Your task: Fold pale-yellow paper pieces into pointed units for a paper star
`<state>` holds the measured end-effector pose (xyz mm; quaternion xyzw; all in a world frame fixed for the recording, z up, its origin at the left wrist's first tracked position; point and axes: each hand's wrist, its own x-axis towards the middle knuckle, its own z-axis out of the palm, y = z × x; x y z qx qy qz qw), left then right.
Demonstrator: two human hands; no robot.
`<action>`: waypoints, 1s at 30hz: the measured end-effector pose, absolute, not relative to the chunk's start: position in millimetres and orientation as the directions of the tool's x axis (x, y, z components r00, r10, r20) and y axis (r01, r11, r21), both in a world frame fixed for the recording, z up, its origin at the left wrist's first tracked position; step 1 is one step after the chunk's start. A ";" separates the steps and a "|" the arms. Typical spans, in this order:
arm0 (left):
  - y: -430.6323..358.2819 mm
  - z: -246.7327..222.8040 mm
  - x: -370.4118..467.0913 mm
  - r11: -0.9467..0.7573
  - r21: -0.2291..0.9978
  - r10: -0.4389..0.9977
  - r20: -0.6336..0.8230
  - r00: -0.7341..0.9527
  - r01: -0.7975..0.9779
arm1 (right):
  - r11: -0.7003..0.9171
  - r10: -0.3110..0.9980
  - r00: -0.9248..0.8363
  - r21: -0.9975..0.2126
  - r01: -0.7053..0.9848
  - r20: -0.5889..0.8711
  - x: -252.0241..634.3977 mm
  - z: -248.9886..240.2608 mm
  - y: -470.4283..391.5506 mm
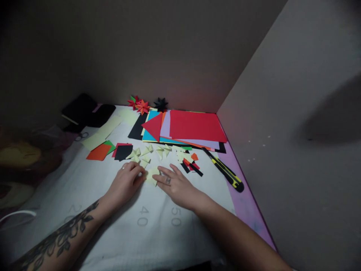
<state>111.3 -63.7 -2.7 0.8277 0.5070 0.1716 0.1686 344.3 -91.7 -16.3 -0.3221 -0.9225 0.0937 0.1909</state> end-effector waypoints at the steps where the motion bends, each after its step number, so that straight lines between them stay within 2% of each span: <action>1: -63.9 -3.1 110.9 -0.430 0.456 0.897 0.116 0.427 0.779 | 0.775 0.628 -0.725 -0.313 0.549 0.283 342.8 -15.3 -90.5; 3: -63.9 -3.3 109.2 -0.433 0.487 0.896 0.138 0.423 0.758 | 0.781 0.616 -0.723 -0.361 0.509 0.313 340.8 -12.4 -89.4; 5: -64.0 -2.2 107.5 -0.433 0.572 0.896 0.185 0.404 0.697 | 0.776 0.620 -0.667 -0.450 0.442 0.414 339.4 -8.5 -90.0; 7: -65.2 0.6 107.1 -0.398 0.699 0.909 0.214 0.357 0.595 | 0.708 0.693 -0.523 -0.602 0.369 0.496 337.2 -5.3 -91.5; 8: -66.4 2.3 107.7 -0.352 0.768 0.924 0.194 0.329 0.535 | 0.639 0.759 -0.428 -0.691 0.340 0.491 335.6 -4.4 -92.4; 11: -71.9 7.0 113.1 -0.122 0.932 0.949 0.008 0.315 0.343 | 0.355 0.932 -0.168 -0.901 0.249 0.320 328.2 -5.8 -94.1; 13: -76.1 8.6 118.3 0.008 0.975 0.929 -0.090 0.359 0.222 | 0.220 0.972 -0.117 -0.962 0.160 0.203 322.5 -8.3 -94.2; 16: -80.6 8.7 123.8 0.099 0.989 0.908 -0.135 0.397 0.109 | 0.099 0.979 -0.185 -0.991 0.094 0.080 314.6 -9.9 -93.6; 21: -81.0 5.3 121.7 0.143 0.982 0.911 -0.178 0.372 0.121 | 0.065 0.964 -0.265 -0.978 0.196 0.011 305.0 -4.8 -93.1; 23: -79.5 3.7 119.1 0.151 0.982 0.926 -0.181 0.333 0.113 | 0.128 0.970 -0.233 -0.963 0.239 0.072 304.4 -3.3 -93.4; 27: -76.8 2.2 115.1 0.233 0.971 0.949 -0.238 0.208 0.047 | 0.382 0.924 -0.170 -0.864 0.328 0.343 310.8 -5.1 -94.3; 30: -76.0 2.4 113.6 0.326 0.945 0.938 -0.326 0.122 0.019 | 0.464 0.886 -0.214 -0.804 0.373 0.412 315.2 -8.9 -94.5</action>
